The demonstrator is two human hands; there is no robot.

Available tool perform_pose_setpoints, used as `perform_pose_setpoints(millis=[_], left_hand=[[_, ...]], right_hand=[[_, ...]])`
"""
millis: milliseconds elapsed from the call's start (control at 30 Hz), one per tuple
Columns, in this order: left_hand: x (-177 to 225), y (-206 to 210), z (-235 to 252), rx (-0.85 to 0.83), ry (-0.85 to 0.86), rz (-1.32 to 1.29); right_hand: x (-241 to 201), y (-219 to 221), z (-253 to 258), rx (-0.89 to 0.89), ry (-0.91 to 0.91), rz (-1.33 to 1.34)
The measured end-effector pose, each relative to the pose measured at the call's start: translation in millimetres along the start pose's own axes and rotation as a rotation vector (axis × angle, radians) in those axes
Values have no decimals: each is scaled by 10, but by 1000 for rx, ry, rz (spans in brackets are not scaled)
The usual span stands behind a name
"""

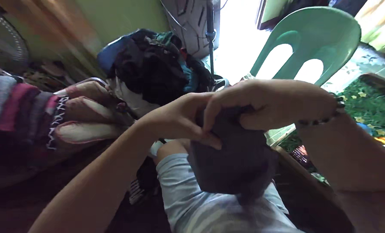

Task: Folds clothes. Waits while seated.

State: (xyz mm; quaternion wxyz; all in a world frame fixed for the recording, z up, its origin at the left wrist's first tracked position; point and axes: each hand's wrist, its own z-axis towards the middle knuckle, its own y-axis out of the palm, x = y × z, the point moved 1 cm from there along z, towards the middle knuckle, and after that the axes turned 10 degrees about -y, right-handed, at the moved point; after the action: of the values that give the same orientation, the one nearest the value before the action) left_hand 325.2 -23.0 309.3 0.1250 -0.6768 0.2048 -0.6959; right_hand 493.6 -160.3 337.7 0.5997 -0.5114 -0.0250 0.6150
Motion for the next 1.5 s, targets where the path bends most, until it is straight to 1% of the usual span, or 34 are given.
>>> perform_pose_setpoints(millis=[67,133,167,233,267,333,400,433,467,533,633,667,733,800,833,867,933,967,1000,1100,1167,1233,1300,1333,1400,1500], left_hand=[[103,-46,-108,135,-4,182],[175,-121,-258,295,-15,286],[205,-170,-349,370,-22,294],[247,-277,-546,478,-51,277],[248,-337,-647,492,-63,232],[193,-449,-852,452,-93,170],[79,-566,-1036,386,-153,211],[23,-632,-1115,380,-206,296],[-13,-695,-1176,415,-283,442],[-28,-768,-1230,546,-479,774],[-55,-829,-1229,767,-739,1031],[-64,-842,-1243,827,-790,1104],[-126,-848,-1328,921,-809,1188],[-232,-708,-1454,986,-779,1226],[-308,-575,-1529,1006,-759,1234],[-396,-403,-1601,1019,-745,1232],[-650,53,-1753,997,-681,1225],[-834,298,-1847,955,-643,1227],[-1050,545,-1959,895,-643,1212],[-1701,1309,-2287,707,-758,1018],[-1968,1747,-2440,651,-807,870],[-2096,2014,-2555,670,-830,769],[-2148,2096,-2625,744,-822,732],[-2143,2065,-2636,778,-819,750],[-2057,1881,-2620,805,-862,769],[-1918,1480,-2643,836,-982,799]], right_hand=[[-117,-114,-13,61,65,-54],[-87,-198,-103,100,132,11],[-25,-221,-175,83,171,54],[185,-235,-367,-1,273,-4],[319,-239,-466,-28,346,-60],[579,-273,-629,-43,488,-135],[752,-360,-720,-26,579,-193],[809,-414,-745,1,624,-221],[863,-469,-764,38,660,-254],[969,-562,-775,141,709,-323],[974,-676,-655,250,687,-550],[954,-710,-610,278,658,-651],[906,-759,-583,316,579,-807],[886,-694,-673,354,490,-852],[886,-584,-759,364,451,-838],[900,-422,-869,369,425,-804],[993,72,-1164,340,406,-737],[1041,376,-1341,308,424,-704],[1090,688,-1532,269,470,-682],[1146,1515,-2072,124,670,-589],[1097,1870,-2283,106,793,-523],[1023,2032,-2345,179,847,-543],[982,2050,-2332,216,889,-589],[983,2016,-2309,194,933,-587],[1026,1896,-2244,116,1020,-560],[1132,1614,-2132,-33,1134,-496]])
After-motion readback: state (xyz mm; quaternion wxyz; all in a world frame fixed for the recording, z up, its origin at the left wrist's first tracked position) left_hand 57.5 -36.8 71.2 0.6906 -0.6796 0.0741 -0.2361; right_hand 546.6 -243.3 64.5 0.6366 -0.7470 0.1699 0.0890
